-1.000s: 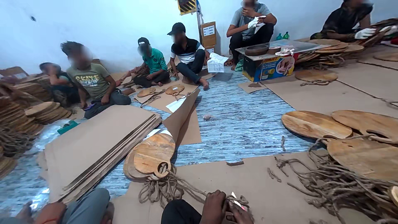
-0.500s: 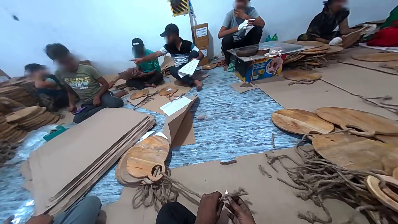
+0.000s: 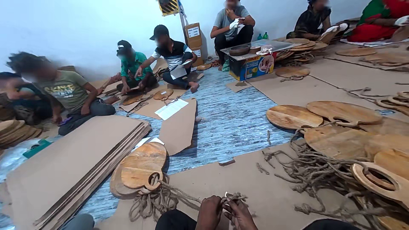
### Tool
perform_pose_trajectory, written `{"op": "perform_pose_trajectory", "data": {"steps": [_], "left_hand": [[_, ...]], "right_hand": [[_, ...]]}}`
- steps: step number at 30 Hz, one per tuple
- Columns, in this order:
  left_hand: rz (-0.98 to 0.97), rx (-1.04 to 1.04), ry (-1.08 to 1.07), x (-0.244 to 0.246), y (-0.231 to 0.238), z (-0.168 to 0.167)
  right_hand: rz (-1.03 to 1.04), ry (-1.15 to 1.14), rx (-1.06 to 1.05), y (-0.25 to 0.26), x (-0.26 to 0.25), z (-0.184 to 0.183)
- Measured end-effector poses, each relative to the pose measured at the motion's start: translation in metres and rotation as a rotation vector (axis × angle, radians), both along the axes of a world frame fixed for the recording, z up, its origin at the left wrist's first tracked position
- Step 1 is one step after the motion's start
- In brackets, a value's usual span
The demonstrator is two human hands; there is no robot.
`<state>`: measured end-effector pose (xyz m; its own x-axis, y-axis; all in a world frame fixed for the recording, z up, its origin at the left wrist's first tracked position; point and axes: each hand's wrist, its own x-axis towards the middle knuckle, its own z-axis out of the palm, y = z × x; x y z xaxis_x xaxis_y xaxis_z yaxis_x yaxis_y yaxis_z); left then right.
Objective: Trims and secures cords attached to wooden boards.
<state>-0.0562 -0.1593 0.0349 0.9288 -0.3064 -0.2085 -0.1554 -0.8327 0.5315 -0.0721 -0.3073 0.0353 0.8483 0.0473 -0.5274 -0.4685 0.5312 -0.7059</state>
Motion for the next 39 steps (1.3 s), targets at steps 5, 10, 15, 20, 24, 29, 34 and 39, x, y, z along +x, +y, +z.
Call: {"op": "perform_pose_trajectory", "data": {"steps": [5,10,15,20,24,29,34,39], "left_hand": [[-0.008,0.005,0.007,0.001,0.001,-0.001],[-0.009,0.028,0.011,0.001,0.0,-0.001],[-0.012,0.045,0.019,0.002,-0.001,-0.002],[-0.022,0.05,0.023,0.003,0.0,-0.003],[-0.013,0.037,0.022,0.003,0.0,-0.004],[0.029,-0.021,0.01,0.003,0.0,-0.005],[0.03,-0.089,-0.017,0.002,0.001,-0.007],[0.056,-0.186,0.031,0.002,0.0,-0.007]], "right_hand": [[0.044,-0.006,-0.025,0.0,0.0,-0.002],[0.034,0.029,-0.028,0.0,0.002,-0.004],[0.039,0.034,-0.038,0.0,0.002,-0.005],[0.036,0.05,-0.075,0.0,0.002,-0.006],[0.03,0.069,-0.128,0.0,0.004,-0.009],[-0.021,0.052,-0.159,-0.004,0.008,-0.005],[-0.09,0.078,-0.14,-0.004,0.008,-0.002],[-0.183,0.111,-0.084,-0.006,0.01,0.006]]}}
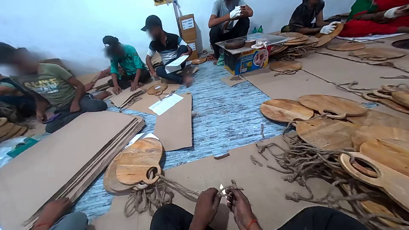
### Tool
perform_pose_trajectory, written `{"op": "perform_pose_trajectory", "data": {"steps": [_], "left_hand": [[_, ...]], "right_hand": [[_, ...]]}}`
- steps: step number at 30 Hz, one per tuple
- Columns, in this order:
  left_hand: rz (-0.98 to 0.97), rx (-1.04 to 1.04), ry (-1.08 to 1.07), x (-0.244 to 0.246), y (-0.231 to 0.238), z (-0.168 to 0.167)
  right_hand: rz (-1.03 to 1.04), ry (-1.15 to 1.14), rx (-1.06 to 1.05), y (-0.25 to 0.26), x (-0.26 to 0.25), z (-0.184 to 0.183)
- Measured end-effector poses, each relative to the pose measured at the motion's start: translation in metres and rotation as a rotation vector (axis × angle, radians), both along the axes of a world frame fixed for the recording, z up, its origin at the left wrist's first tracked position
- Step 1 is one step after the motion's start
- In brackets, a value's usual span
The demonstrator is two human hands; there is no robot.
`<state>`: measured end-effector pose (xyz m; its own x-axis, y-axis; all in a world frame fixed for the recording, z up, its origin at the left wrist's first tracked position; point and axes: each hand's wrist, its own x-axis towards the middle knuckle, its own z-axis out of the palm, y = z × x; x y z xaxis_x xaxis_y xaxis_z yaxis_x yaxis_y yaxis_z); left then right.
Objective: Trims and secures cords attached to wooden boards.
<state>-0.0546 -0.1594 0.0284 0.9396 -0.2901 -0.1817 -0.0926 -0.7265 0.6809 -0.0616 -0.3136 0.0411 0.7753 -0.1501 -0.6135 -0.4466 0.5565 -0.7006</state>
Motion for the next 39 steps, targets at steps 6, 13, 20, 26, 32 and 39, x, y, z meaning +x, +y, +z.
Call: {"op": "perform_pose_trajectory", "data": {"steps": [6,13,20,26,32,39], "left_hand": [[0.279,0.038,0.111,0.006,0.0,-0.005],[0.715,-0.076,0.219,0.015,0.012,-0.009],[0.449,-0.106,0.074,0.005,0.002,-0.001],[0.216,-0.096,0.006,0.001,0.001,-0.001],[0.157,-0.021,-0.093,0.0,-0.003,-0.005],[0.101,0.015,-0.107,-0.001,-0.006,-0.001]], "right_hand": [[0.114,-0.066,0.07,0.003,-0.007,0.001],[0.142,-0.179,0.131,0.001,-0.009,0.006],[-0.083,-0.073,-0.101,-0.002,0.002,-0.007],[0.265,0.087,-0.273,0.004,-0.01,-0.007],[0.216,-0.127,-0.817,-0.011,-0.009,-0.013],[0.512,-0.189,-0.718,-0.006,-0.011,-0.022]]}}
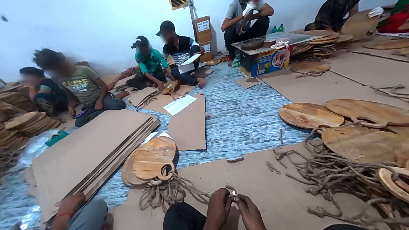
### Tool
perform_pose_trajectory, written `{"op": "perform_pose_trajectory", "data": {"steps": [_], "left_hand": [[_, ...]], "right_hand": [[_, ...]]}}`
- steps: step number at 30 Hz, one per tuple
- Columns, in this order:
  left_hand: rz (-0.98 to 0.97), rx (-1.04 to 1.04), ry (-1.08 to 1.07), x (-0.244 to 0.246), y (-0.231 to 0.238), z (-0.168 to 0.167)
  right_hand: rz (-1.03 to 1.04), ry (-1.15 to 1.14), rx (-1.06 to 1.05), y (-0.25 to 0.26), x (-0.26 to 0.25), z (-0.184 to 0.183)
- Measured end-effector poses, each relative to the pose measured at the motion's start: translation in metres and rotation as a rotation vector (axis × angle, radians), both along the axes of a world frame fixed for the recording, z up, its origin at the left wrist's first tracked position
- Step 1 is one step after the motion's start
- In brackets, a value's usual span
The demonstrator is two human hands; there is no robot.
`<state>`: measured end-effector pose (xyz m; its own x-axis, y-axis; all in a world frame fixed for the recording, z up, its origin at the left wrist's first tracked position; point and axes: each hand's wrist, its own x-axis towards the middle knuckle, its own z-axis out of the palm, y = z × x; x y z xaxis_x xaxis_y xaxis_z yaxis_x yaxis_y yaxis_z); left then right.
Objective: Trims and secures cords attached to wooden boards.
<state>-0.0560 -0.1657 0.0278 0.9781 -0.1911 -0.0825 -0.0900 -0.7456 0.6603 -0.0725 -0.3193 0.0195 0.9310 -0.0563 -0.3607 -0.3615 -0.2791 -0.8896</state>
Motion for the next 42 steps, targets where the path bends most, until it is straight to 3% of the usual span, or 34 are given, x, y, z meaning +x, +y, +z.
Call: {"op": "perform_pose_trajectory", "data": {"steps": [5,11,14,20,28,33,37,42], "left_hand": [[0.157,-0.074,0.105,0.002,0.002,0.003],[0.154,-0.028,0.146,0.003,0.001,0.002],[0.16,-0.017,0.14,0.003,0.001,0.002],[0.035,0.0,-0.1,-0.001,0.001,-0.007],[-0.109,-0.032,-0.129,-0.003,0.003,-0.008],[-0.126,0.007,-0.073,-0.003,0.002,-0.005],[-0.173,0.11,0.018,-0.002,-0.002,0.001],[-0.087,0.222,0.07,-0.001,-0.005,0.011]], "right_hand": [[0.186,0.028,-0.146,0.006,-0.007,-0.001],[-0.003,-0.441,-0.435,0.006,-0.007,0.003],[0.005,-0.505,-0.446,0.006,-0.005,0.007],[0.169,-0.037,-0.189,0.007,-0.002,0.0],[-0.157,0.24,0.368,0.006,0.002,0.008],[-0.374,0.225,0.606,0.007,0.007,0.013],[-0.364,0.179,0.648,0.009,0.007,0.01],[-0.439,0.156,0.775,0.011,0.007,0.014]]}}
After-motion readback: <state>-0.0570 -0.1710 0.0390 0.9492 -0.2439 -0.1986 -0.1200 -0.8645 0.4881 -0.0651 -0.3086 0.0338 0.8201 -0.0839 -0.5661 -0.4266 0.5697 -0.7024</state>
